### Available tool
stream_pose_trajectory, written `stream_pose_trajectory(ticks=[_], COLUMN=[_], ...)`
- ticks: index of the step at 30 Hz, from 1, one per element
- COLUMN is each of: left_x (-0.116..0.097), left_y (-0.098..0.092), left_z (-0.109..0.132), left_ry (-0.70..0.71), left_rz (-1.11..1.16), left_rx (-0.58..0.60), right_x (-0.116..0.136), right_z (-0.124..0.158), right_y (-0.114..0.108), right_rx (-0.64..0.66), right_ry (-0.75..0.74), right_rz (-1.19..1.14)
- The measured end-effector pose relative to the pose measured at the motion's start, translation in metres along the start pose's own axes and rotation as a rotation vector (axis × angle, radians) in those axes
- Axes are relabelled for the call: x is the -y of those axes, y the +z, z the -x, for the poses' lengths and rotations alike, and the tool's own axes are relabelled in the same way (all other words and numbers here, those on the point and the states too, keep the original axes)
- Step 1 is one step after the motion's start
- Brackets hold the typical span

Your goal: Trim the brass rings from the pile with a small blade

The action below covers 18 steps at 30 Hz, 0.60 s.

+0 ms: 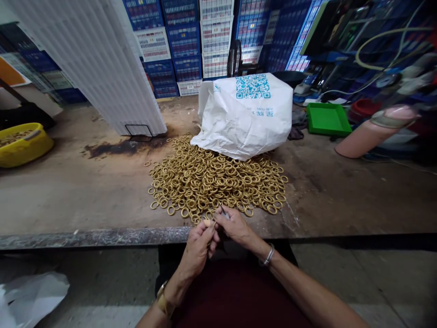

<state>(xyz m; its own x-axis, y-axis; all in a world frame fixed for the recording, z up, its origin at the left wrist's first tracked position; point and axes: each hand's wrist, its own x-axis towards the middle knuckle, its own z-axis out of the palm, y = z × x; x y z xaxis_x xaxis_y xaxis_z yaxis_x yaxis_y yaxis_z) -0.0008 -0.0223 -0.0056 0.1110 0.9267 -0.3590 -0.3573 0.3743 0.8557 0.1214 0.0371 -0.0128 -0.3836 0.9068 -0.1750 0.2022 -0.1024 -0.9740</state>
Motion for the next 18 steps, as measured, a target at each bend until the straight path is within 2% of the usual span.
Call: stream_pose_trajectory(ticks=[4,8,11,13,18], left_x=[0.001,0.002,0.002,0.001,0.0], left_y=[-0.001,-0.002,-0.002,-0.002,-0.001], left_z=[0.001,0.001,0.0,0.0,0.001], left_ry=[-0.012,0.025,0.049,0.059,0.082], left_rz=[-0.019,-0.056,-0.109,-0.164,-0.262], left_rx=[-0.009,-0.063,-0.112,-0.124,-0.148], right_x=[-0.003,-0.008,-0.011,-0.011,-0.003], right_z=[-0.001,0.004,0.012,0.016,0.018], right_y=[-0.002,-0.006,-0.008,-0.008,-0.004], right_rx=[-0.037,-0.11,-0.008,0.077,0.142], right_ry=[-0.021,-0.155,-0.248,-0.27,-0.218], right_rz=[0.083,0.367,0.621,0.71,0.878])
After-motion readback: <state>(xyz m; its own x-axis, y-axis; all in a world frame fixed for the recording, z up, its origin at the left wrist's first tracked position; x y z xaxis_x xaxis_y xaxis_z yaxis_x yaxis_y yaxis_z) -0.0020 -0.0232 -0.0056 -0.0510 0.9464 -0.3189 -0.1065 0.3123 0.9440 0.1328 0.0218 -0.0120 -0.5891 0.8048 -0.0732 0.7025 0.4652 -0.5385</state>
